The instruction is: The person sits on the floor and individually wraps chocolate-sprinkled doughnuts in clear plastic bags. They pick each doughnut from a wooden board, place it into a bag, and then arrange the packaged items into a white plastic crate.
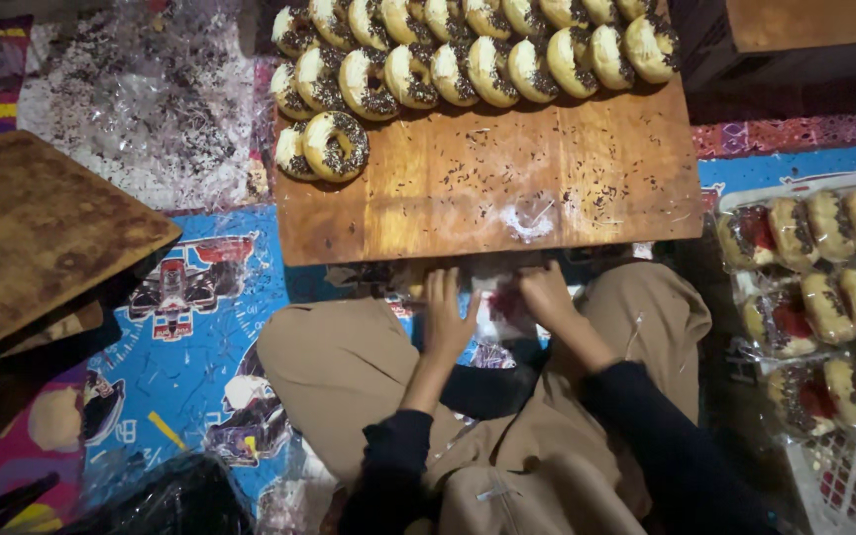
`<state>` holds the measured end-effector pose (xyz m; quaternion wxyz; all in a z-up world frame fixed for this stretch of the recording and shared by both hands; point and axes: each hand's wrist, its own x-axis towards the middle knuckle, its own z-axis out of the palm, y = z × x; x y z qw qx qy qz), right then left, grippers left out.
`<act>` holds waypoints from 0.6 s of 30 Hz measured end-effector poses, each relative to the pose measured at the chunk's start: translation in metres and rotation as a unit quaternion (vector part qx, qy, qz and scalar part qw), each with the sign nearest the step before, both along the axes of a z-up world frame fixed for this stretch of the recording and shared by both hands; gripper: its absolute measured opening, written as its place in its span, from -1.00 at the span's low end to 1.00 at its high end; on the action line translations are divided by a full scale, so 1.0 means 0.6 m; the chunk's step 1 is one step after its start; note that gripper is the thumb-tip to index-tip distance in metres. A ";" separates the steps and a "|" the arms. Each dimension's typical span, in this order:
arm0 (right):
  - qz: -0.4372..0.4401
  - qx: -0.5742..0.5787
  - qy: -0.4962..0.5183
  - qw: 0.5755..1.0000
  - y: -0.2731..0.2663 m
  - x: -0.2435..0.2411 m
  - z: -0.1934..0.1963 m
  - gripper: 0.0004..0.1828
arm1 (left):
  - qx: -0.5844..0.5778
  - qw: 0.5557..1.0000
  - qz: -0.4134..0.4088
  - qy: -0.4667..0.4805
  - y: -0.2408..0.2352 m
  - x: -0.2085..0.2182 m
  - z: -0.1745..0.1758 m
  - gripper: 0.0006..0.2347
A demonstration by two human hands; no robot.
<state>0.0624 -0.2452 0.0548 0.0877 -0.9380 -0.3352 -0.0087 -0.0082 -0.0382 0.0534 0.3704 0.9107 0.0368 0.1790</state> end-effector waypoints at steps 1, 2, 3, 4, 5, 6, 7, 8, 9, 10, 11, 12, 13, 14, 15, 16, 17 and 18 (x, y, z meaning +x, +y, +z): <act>0.010 0.006 -0.016 1.000 -0.011 -0.018 0.021 -0.84 | -0.046 0.999 -0.002 -0.021 -0.016 0.002 0.002 -0.44; 0.025 0.011 -0.031 0.999 -0.023 -0.037 0.042 -0.83 | -0.156 0.984 -0.032 0.078 -0.030 0.011 0.007 -0.53; 0.032 0.004 -0.051 0.998 -0.031 -0.061 0.058 -0.78 | -0.262 0.946 -0.063 0.179 -0.044 0.017 0.014 -0.62; 0.039 -0.002 -0.071 0.997 -0.038 -0.084 0.073 -0.72 | -0.362 0.886 -0.095 0.274 -0.058 0.020 0.025 -0.70; 0.046 -0.009 -0.095 0.994 -0.042 -0.098 0.087 -0.65 | -0.336 0.893 -0.101 0.283 -0.072 0.023 0.043 -0.73; 0.012 -0.013 -0.082 0.997 -0.045 -0.111 0.098 -0.61 | -0.310 0.899 -0.106 0.291 -0.089 0.019 0.066 -0.75; -0.023 -0.016 -0.069 0.997 -0.049 -0.121 0.108 -0.56 | -0.282 0.904 -0.113 0.299 -0.105 0.015 0.091 -0.76; -0.059 -0.019 -0.055 0.997 -0.052 -0.127 0.115 -0.52 | -0.223 0.954 -0.155 0.129 -0.119 0.005 0.118 -0.77; -0.090 -0.059 -0.042 0.993 -0.054 -0.131 0.121 -0.46 | -0.154 0.968 -0.192 -0.043 -0.131 -0.015 0.145 -0.77; -0.121 -0.099 -0.028 0.987 -0.056 -0.131 0.128 -0.40 | -0.162 0.957 -0.236 -0.057 -0.144 -0.037 0.172 -0.78; -0.152 -0.138 -0.016 0.979 -0.053 -0.127 0.134 -0.33 | -0.168 0.943 -0.278 -0.071 -0.150 -0.054 0.197 -0.79; -0.137 -0.079 -0.049 0.986 -0.048 -0.120 0.141 -0.36 | -0.157 0.942 -0.284 -0.083 -0.145 -0.062 0.216 -0.78; -0.122 -0.020 -0.081 0.989 -0.040 -0.114 0.149 -0.38 | -0.147 0.941 -0.289 -0.094 -0.136 -0.070 0.232 -0.77; -0.108 0.039 -0.112 0.987 -0.028 -0.110 0.159 -0.39 | -0.136 0.940 -0.294 -0.105 -0.125 -0.074 0.244 -0.76; -0.091 0.089 -0.062 0.990 -0.013 -0.104 0.171 -0.42 | -0.114 0.964 -0.210 -0.115 -0.106 -0.074 0.252 -0.79; -0.074 0.137 -0.011 0.988 0.009 -0.097 0.185 -0.45 | -0.092 0.980 -0.124 -0.123 -0.085 -0.071 0.258 -0.80; -0.056 0.186 0.041 0.980 0.038 -0.089 0.199 -0.48 | -0.259 0.947 -0.090 -0.167 -0.063 -0.064 0.262 -0.58; 0.004 0.305 0.122 0.945 0.081 -0.087 0.210 -0.40 | -0.417 0.883 -0.054 -0.208 -0.028 -0.050 0.261 -0.35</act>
